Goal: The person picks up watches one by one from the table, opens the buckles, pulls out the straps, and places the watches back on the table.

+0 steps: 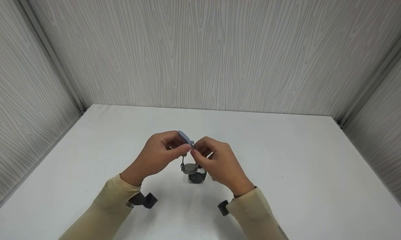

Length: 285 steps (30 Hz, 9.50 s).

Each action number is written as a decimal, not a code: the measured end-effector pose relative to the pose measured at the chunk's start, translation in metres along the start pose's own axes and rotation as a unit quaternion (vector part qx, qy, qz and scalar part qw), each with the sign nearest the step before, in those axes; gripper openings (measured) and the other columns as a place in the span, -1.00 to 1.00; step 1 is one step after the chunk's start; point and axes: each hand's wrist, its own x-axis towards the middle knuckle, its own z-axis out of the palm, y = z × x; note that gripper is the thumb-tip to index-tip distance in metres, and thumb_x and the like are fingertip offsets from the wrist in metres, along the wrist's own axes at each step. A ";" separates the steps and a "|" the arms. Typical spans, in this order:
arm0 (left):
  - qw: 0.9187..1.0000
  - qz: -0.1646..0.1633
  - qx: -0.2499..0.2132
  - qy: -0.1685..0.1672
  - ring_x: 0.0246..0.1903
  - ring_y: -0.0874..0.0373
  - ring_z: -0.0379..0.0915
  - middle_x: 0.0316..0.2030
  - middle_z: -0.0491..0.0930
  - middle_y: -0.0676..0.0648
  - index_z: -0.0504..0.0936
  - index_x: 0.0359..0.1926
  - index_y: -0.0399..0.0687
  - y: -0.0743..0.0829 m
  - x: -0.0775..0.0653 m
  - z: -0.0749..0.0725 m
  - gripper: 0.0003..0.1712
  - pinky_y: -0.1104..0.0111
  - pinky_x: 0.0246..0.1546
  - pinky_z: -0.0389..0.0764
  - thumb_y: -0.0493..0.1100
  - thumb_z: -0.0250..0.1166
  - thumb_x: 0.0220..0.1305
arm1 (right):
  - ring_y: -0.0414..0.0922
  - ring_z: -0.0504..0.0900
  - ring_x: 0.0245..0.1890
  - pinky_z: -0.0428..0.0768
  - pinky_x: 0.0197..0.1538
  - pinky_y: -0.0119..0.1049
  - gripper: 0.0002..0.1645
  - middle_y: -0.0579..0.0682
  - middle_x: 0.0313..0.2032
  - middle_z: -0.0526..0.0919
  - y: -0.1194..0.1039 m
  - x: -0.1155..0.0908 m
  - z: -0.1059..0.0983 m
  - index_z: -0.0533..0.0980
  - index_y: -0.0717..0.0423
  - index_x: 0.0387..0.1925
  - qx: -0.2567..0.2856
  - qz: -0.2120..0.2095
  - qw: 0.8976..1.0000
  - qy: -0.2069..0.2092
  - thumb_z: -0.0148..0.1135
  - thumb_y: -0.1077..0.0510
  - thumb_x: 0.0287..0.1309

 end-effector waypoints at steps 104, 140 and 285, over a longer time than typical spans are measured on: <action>0.999 -0.023 -0.041 0.025 -0.24 0.24 0.66 -0.27 0.75 0.11 0.78 -0.15 -0.02 0.002 0.000 -0.003 -0.86 0.31 -0.17 0.66 -0.08 0.42 0.36 | -0.16 0.65 -0.38 0.61 -0.30 -0.30 -0.88 -0.22 -0.40 0.67 0.001 0.000 -0.001 0.66 -0.02 -0.24 -0.024 -0.004 1.000 -0.006 0.32 0.28 0.33; 0.951 -0.053 0.293 -0.082 -0.20 0.17 0.65 -0.25 0.76 0.07 0.75 -0.07 -0.02 0.004 -0.010 -0.048 -0.86 0.21 -0.12 0.61 -0.14 0.37 0.40 | -0.20 0.53 -0.46 0.52 -0.35 -0.33 -0.88 -0.20 -0.27 0.74 0.016 0.020 0.045 0.63 -0.13 -0.06 -0.054 0.038 0.994 -0.091 0.31 0.10 0.41; 0.981 -0.162 0.108 -0.004 -0.30 0.23 0.68 -0.29 0.72 0.10 0.70 -0.10 0.08 -0.030 -0.008 -0.050 -0.59 0.21 -0.23 0.66 0.24 0.14 0.52 | -0.19 0.64 -0.13 0.53 0.06 -0.35 -0.70 -0.22 -0.28 0.75 0.021 0.015 -0.003 0.76 -0.03 -0.18 -0.230 -0.285 0.930 -0.022 0.54 0.36 0.08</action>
